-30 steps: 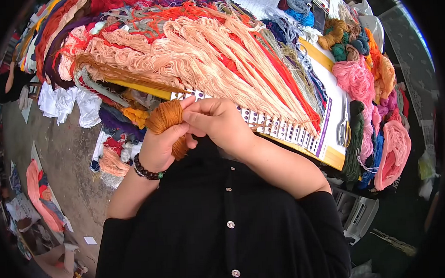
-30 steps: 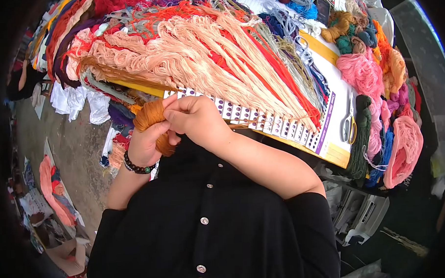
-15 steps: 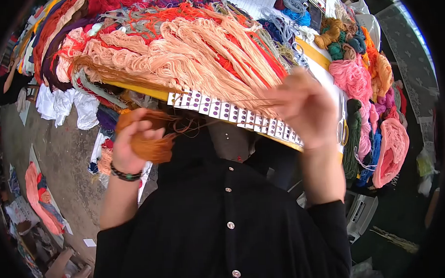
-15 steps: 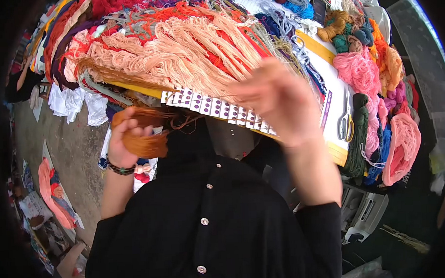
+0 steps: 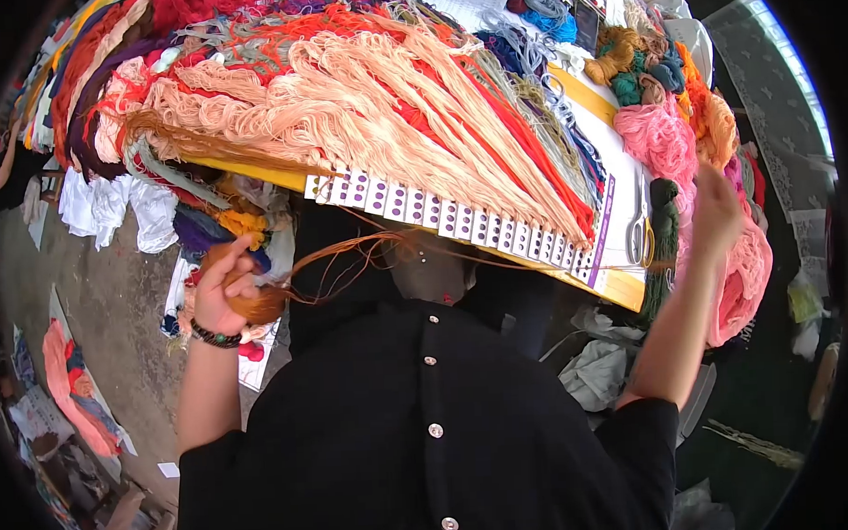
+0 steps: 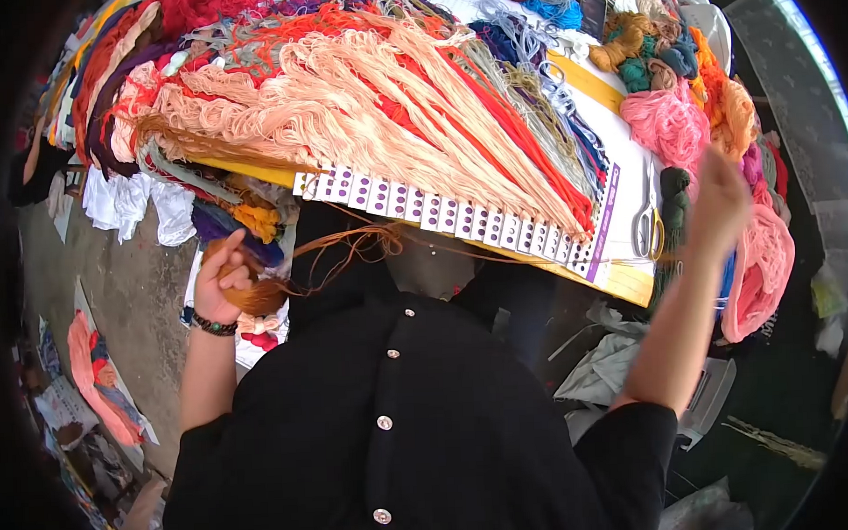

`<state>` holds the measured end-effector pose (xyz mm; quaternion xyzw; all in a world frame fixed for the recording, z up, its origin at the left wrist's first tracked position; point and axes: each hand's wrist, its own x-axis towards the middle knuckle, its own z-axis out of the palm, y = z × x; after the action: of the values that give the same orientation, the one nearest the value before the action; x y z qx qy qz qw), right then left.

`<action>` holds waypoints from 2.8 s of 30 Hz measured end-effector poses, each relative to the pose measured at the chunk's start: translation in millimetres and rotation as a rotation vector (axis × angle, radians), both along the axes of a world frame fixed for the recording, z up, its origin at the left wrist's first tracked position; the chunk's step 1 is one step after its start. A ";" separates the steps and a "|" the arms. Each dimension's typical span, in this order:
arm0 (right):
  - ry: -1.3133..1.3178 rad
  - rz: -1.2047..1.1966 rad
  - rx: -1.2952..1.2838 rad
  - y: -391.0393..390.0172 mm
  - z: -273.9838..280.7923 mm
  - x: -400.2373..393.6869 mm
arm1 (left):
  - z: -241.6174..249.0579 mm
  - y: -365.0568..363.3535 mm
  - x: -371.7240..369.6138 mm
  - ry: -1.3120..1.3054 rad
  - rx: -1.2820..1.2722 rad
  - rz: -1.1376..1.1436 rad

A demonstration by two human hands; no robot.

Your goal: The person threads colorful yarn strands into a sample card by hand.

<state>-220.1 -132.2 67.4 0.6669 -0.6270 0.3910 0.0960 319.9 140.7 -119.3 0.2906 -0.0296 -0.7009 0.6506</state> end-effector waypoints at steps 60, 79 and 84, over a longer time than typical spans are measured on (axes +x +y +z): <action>-0.693 0.752 1.374 43.0 -151.8 295.1 | 81.6 -120.6 123.7 -0.667 -0.169 0.554; -0.296 0.838 0.960 54.6 -174.6 294.1 | 333.5 125.2 321.8 -0.828 -0.306 1.196; 0.161 1.032 0.227 93.1 -152.3 308.0 | 316.6 140.3 305.7 -0.957 -0.445 0.690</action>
<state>87.9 -39.1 -85.0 0.9227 -0.2463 0.2647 -0.1338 625.6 281.0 197.3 0.4226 -0.3669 -0.2203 0.7989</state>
